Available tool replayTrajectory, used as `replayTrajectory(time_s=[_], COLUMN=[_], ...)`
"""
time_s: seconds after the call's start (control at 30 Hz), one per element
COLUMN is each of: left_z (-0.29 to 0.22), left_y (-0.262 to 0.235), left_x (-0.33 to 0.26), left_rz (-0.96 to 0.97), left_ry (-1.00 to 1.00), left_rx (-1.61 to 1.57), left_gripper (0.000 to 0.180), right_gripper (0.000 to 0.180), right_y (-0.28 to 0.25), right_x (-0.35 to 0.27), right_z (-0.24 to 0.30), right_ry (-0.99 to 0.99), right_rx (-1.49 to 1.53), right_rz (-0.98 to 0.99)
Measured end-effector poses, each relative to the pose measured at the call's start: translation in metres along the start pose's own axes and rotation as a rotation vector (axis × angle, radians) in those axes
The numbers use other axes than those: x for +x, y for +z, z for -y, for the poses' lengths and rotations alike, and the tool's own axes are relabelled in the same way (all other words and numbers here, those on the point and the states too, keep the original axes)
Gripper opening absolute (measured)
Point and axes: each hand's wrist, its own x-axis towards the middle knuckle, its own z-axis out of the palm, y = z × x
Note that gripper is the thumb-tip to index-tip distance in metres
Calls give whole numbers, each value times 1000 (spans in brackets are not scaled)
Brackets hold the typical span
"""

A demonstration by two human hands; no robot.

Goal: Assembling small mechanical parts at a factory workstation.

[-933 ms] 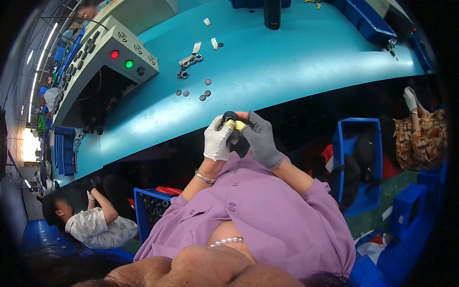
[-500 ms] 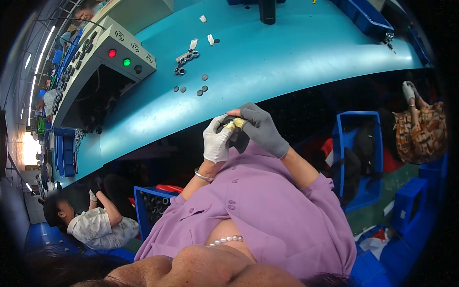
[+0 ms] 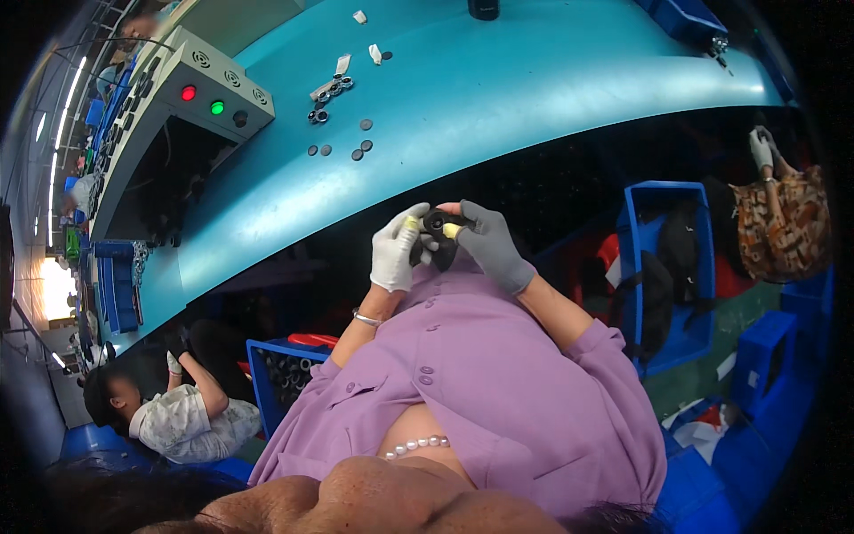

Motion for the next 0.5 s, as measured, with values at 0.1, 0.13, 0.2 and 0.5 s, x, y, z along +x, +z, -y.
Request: replayTrajectory(time_s=[0.1, 0.13, 0.2, 0.5], left_z=[12, 13, 11, 16], left_y=[-1, 1, 10, 13], left_x=[1, -1, 0, 13], left_rz=[-25, -16, -12, 173], left_ry=[-134, -159, -172, -147], left_rx=[-122, -95, -93, 298], left_gripper=[30, 29, 25, 15], right_gripper=[32, 31, 30, 23], right_y=[-3, -6, -9, -34], right_x=[-1, -2, -4, -12], right_z=[8, 5, 0, -12], right_ry=[167, 172, 180, 128], right_rx=[189, 196, 204, -133], right_rz=[-36, -24, -19, -164])
